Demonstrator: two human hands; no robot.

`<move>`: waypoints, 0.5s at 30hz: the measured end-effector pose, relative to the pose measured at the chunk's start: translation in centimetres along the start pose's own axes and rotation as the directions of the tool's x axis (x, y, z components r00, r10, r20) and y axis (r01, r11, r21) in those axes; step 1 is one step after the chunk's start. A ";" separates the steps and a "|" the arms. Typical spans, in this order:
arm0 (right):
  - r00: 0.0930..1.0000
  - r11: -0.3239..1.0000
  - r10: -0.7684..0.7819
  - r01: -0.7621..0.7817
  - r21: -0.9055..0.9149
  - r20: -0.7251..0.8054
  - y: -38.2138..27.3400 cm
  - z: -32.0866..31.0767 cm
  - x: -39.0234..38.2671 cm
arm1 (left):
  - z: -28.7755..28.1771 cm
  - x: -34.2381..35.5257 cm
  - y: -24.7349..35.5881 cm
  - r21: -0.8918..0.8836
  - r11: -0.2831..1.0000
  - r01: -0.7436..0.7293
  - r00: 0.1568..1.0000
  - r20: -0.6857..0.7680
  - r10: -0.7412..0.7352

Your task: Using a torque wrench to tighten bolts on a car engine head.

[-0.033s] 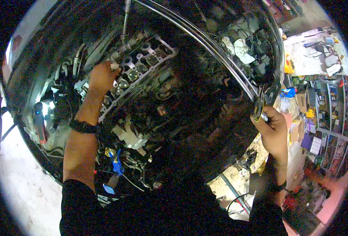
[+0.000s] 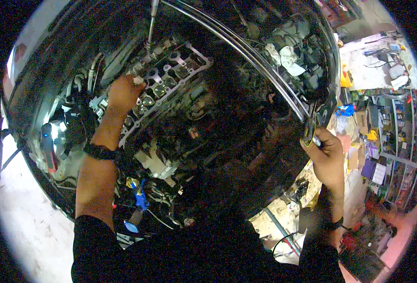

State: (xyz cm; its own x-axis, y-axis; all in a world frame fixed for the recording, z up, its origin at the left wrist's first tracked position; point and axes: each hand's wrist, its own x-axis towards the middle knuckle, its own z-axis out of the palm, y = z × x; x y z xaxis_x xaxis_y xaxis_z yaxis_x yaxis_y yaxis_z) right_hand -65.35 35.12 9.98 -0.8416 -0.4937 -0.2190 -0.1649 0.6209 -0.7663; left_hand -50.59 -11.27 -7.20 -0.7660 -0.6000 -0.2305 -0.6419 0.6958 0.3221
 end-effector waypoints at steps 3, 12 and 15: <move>0.999 0.999 -0.036 0.036 0.031 0.013 1.5 -0.3 -0.4 | 1.3 -0.8 1.1 0.101 0.995 0.020 1.000 -0.026 -0.017; 0.999 1.000 -0.028 0.028 0.002 0.022 2.0 -0.6 -0.3 | 2.5 -0.9 2.2 0.243 0.970 -0.027 0.999 -0.011 0.031; 0.998 0.999 -0.037 0.038 -0.016 0.043 1.7 -0.3 0.0 | 2.4 -0.6 2.3 0.235 0.971 -0.046 0.999 0.008 0.045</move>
State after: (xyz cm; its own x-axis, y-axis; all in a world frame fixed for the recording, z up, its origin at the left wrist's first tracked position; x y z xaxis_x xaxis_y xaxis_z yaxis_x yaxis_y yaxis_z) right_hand -65.80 36.36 8.90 -0.8119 -0.5424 -0.2161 -0.2050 0.6113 -0.7644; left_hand -51.68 -8.40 -8.53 -0.7944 -0.5651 -0.2229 -0.5962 0.7956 0.1075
